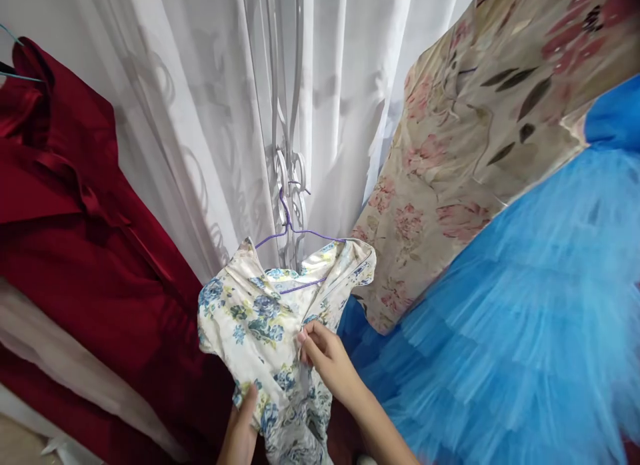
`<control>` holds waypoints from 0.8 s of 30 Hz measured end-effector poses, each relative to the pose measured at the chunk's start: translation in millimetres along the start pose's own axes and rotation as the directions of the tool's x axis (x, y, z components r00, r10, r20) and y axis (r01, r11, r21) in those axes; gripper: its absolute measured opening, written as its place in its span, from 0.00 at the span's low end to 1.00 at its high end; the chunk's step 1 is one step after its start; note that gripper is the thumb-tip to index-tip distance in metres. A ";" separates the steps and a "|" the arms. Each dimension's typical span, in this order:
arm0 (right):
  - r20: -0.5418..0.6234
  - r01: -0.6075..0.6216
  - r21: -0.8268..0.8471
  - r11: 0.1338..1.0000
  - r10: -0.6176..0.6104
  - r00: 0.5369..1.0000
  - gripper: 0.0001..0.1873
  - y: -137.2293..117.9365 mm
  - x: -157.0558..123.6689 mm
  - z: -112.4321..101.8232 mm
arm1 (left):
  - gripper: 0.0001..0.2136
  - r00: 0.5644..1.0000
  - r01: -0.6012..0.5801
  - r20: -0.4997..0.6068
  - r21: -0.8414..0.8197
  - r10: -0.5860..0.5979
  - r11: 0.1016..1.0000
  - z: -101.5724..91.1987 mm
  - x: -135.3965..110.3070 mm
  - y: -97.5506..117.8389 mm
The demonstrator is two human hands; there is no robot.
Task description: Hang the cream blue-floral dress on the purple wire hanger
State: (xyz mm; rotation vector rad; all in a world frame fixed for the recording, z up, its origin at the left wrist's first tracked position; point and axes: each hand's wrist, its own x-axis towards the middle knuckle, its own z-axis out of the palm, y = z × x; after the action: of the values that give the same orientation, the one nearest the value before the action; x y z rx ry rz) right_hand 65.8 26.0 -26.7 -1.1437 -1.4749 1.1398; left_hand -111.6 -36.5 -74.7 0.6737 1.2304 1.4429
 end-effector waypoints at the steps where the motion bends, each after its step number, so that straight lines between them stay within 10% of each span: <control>1: -0.009 -0.001 0.003 1.000 0.001 1.000 0.19 -1.0 4.3 2.2 | 0.26 1.000 0.027 0.000 0.014 -0.027 1.000 -2.9 4.6 -6.1; 8: -0.069 -0.053 0.146 0.988 0.064 0.996 0.17 2.2 7.8 7.4 | 0.28 0.978 -0.165 -0.108 0.143 0.181 0.976 -15.6 18.9 -18.4; 10: -0.066 -0.080 0.184 0.980 0.093 0.993 0.17 2.0 -1.2 5.7 | 0.30 0.847 -0.412 -0.216 0.309 0.485 0.857 -9.0 22.5 -18.6; 13: -0.040 -0.115 0.213 0.970 0.126 0.991 0.16 -2.1 -14.5 4.1 | 0.24 0.651 -0.641 0.023 0.552 0.758 0.534 13.4 25.8 -21.6; 16: 0.017 -0.152 0.222 0.963 0.152 0.988 0.17 -8.9 -21.6 3.7 | 0.15 0.705 -0.673 0.285 0.558 0.649 0.486 42.9 28.6 -22.0; 24: -0.071 -0.064 0.294 0.954 0.089 0.994 0.16 -38.1 10.1 -14.8 | 0.08 0.737 -0.674 0.508 0.597 0.445 0.435 73.6 35.1 -6.2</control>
State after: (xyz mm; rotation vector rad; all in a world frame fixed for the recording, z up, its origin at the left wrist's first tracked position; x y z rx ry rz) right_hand 73.9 32.5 14.1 -1.0358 -1.1616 1.2982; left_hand -52.8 19.7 -65.3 1.9974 1.4344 1.2109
